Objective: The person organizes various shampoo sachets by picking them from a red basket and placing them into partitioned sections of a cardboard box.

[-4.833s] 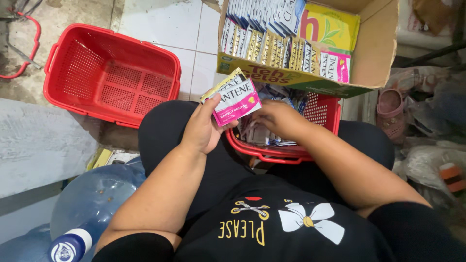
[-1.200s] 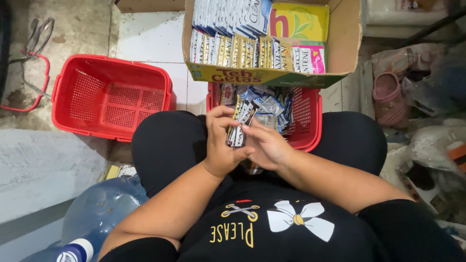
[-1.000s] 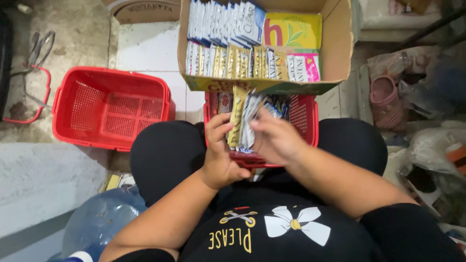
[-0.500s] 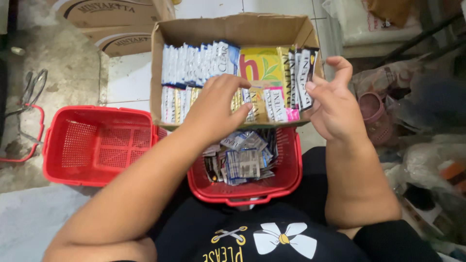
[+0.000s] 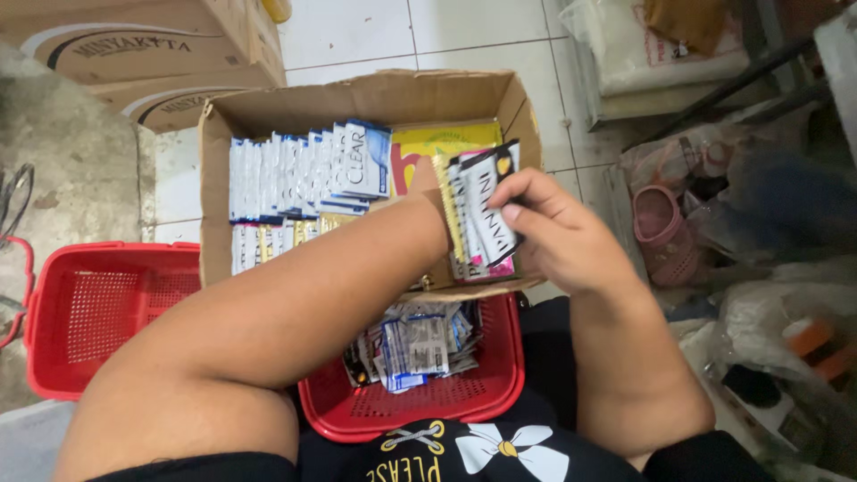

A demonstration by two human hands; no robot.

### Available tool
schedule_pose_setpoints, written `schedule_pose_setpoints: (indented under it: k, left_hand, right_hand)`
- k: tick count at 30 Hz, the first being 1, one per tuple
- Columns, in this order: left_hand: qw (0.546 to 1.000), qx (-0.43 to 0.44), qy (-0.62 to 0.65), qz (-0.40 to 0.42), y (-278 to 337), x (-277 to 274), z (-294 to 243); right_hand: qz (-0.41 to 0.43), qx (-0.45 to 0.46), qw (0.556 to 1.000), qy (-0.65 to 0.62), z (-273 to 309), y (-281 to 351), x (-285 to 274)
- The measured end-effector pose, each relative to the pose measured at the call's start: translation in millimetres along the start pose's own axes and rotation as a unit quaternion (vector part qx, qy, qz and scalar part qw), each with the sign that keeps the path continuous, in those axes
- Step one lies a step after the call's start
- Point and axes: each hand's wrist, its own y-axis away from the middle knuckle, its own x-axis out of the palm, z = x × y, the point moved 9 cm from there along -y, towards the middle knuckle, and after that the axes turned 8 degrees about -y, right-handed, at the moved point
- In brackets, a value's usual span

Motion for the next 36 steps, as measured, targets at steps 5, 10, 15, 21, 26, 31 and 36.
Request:
schedule_pose_setpoints:
  k: [5,10,15,21,26,31,36]
  left_hand:
    - [1.0,0.002,-0.003,-0.004,-11,15,-1]
    - [0.999,0.019,0.024,-0.019,-14,11,2]
    - [0.993,0.005,0.112,-0.018,6,1,1]
    - [0.987,-0.001,0.16,-0.026,17,0,4]
    - [0.99,0.01,0.141,-0.028,18,12,-4]
    - [0.989,-0.004,0.144,-0.043,14,14,-2]
    - [0.978,0.035,0.185,-0.094,16,-1,-4]
  right_hand:
    - [-0.003,0.017,1.0,0.008,1,1,1]
    - [-0.02,-0.036,0.997,0.062,13,4,-5]
    - [-0.04,-0.102,0.992,0.064,26,6,-11]
    - [-0.037,-0.119,0.992,0.027,37,7,-10]
    - [-0.044,-0.12,0.99,0.064,34,6,-14]
    - [-0.045,-0.11,0.991,0.064,32,4,-16]
    - [-0.043,-0.117,0.989,0.083,31,4,-17]
